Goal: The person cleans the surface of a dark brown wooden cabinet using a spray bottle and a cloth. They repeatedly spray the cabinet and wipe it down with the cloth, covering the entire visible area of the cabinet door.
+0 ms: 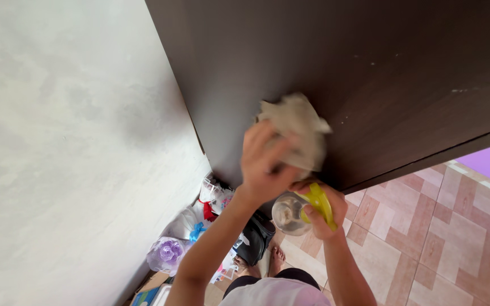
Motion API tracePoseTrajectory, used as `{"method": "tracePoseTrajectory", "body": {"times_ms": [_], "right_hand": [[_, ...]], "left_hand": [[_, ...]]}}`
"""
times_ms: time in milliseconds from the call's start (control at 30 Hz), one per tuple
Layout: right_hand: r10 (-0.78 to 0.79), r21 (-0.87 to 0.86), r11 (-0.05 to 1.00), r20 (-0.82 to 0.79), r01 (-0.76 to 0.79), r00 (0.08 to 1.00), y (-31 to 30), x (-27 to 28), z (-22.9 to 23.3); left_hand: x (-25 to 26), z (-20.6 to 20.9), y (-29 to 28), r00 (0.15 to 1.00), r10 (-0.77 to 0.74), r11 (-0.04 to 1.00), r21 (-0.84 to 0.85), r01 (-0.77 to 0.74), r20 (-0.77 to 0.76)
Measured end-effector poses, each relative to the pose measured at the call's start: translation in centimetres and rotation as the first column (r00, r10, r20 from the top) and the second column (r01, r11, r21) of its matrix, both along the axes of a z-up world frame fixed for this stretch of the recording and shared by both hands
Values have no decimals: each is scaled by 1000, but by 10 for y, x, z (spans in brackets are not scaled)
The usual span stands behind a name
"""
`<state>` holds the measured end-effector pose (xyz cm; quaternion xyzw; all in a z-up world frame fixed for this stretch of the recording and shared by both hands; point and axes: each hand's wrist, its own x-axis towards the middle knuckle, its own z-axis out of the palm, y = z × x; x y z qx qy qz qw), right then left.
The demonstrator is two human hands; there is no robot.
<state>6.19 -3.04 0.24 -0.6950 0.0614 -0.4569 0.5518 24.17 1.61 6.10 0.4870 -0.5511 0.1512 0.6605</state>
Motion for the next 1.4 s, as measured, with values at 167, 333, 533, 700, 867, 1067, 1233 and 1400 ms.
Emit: {"method": "tracePoseTrajectory", "body": {"times_ms": [167, 333, 533, 700, 867, 1067, 1233, 1400], "right_hand": [[1, 2, 1000, -20, -1, 1000, -4, -12, 2], [106, -2, 994, 90, -107, 990, -7, -12, 13], [127, 42, 990, 100, -132, 987, -12, -26, 18], [98, 51, 993, 116, -105, 988, -13, -34, 17], [115, 169, 977, 87, -129, 990, -15, -47, 14], [204, 185, 960, 40, -208, 978, -19, -58, 8], [192, 104, 976, 22, -193, 981, -22, -62, 12], [184, 96, 976, 96, -193, 978, -28, -69, 14]], "left_hand": [[-2, -16, -25, 911, 202, 975, 15, -222, 360], [10, -100, -44, 913, 182, 974, 57, -217, 366], [-15, -184, -34, 878, 317, 922, 98, -374, 359], [-69, -257, -19, 937, 313, 869, 353, -348, 155], [-87, -309, -27, 913, 396, 749, 610, -258, -99], [-24, -181, -66, 786, 494, 870, 220, -442, -373], [2, -72, -78, 855, 429, 898, 40, -438, -292], [-34, -58, -83, 946, 19, 996, -79, -47, -322]]}}
